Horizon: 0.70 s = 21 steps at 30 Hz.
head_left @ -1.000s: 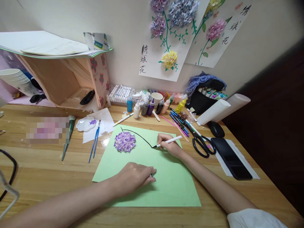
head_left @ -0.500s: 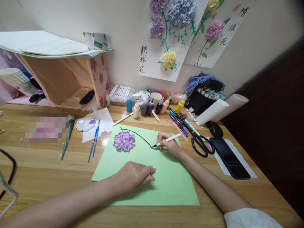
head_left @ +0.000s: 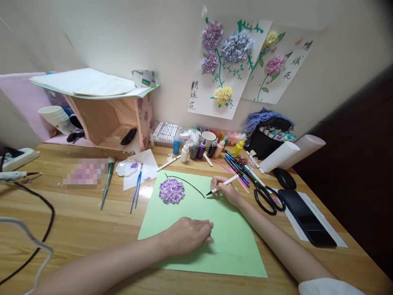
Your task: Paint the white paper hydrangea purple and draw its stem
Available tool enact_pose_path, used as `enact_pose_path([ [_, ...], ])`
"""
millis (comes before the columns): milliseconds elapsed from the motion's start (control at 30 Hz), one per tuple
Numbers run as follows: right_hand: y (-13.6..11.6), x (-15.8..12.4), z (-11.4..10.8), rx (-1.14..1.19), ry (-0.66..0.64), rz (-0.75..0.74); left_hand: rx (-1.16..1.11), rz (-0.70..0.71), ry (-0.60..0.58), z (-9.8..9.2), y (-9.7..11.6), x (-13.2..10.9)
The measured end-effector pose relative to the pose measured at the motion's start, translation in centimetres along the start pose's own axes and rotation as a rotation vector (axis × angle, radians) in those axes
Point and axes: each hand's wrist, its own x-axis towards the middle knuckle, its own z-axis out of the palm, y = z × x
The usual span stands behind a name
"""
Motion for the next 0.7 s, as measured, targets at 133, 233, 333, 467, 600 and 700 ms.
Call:
enact_pose_path([
  [133, -0.3, 2.6, -0.7, 0.033, 0.051, 0.004, 0.027, -0.043, -0.017, 1.1, -0.7, 2.0],
  [233, -0.7, 3.7, -0.2, 0.058, 0.155, -0.007, 0.031, -0.065, 0.013, 1.9, -1.2, 2.7],
  [333, -0.9, 3.0, 1.0, 0.078, 0.304, -0.045, 0.011, -0.067, 0.051, 2.4, -1.6, 2.6],
  [467, -1.0, 0.4, 2.3, 0.083, 0.441, -0.09, -0.024, -0.058, 0.102, 2.7, -1.7, 2.1],
  [600, -1.4, -2.4, 2.6, 0.05, 0.483, -0.106, -0.018, -0.147, 0.186, 2.4, -1.6, 2.0],
  [700, -1.4, -3.8, 2.6, 0.041, 0.512, -0.129, 0.021, -0.249, 0.269, 2.1, -1.8, 2.0],
])
